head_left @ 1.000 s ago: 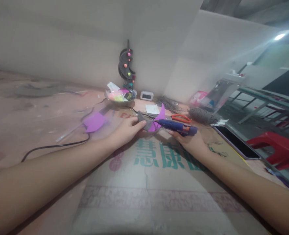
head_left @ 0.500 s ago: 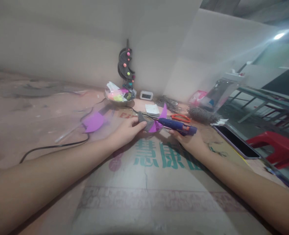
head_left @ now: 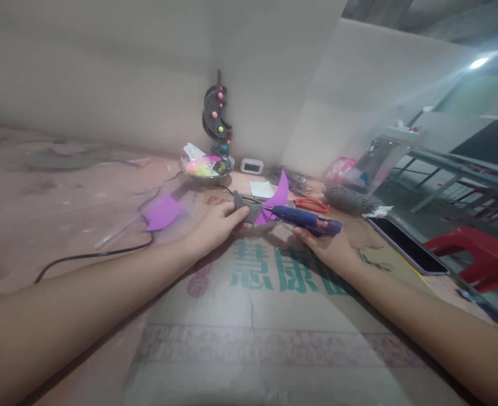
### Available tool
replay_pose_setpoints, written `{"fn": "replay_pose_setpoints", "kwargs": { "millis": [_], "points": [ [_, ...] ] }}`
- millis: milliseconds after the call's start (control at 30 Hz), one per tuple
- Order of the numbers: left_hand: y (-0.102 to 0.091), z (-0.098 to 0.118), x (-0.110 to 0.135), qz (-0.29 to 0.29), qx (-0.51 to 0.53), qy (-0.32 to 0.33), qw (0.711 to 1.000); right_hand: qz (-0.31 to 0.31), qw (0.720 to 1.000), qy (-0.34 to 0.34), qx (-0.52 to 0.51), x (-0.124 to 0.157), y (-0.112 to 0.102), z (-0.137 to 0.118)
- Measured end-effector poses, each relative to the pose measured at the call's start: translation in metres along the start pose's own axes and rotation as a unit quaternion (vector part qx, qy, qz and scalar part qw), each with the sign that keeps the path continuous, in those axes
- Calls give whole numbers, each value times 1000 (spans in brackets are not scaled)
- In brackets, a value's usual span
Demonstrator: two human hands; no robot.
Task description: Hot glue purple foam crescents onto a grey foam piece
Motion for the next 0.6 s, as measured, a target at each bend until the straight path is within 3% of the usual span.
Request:
{"fn": "replay_pose_setpoints", "kwargs": {
  "millis": [233, 500, 600],
  "points": [
    [-1, -2, -1, 4, -7, 1, 1000, 16, 1000, -12, 18, 1, 0, 4],
    [-4, 0, -1, 21, -12, -3, 1000, -27, 998, -52, 38, 3, 4, -7],
    [-5, -1, -2, 33, 7, -6, 999, -12, 998, -54, 23, 5, -1, -10]
  ]
}}
Point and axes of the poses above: each hand's wrist, its own x-axis away from the middle knuckle, its own y-axis out of the palm, z = x × y, the point moved 7 cm from there along -x, towards the middle knuckle, and after that the axes turned 4 degrees about y, right-handed, at the moved point
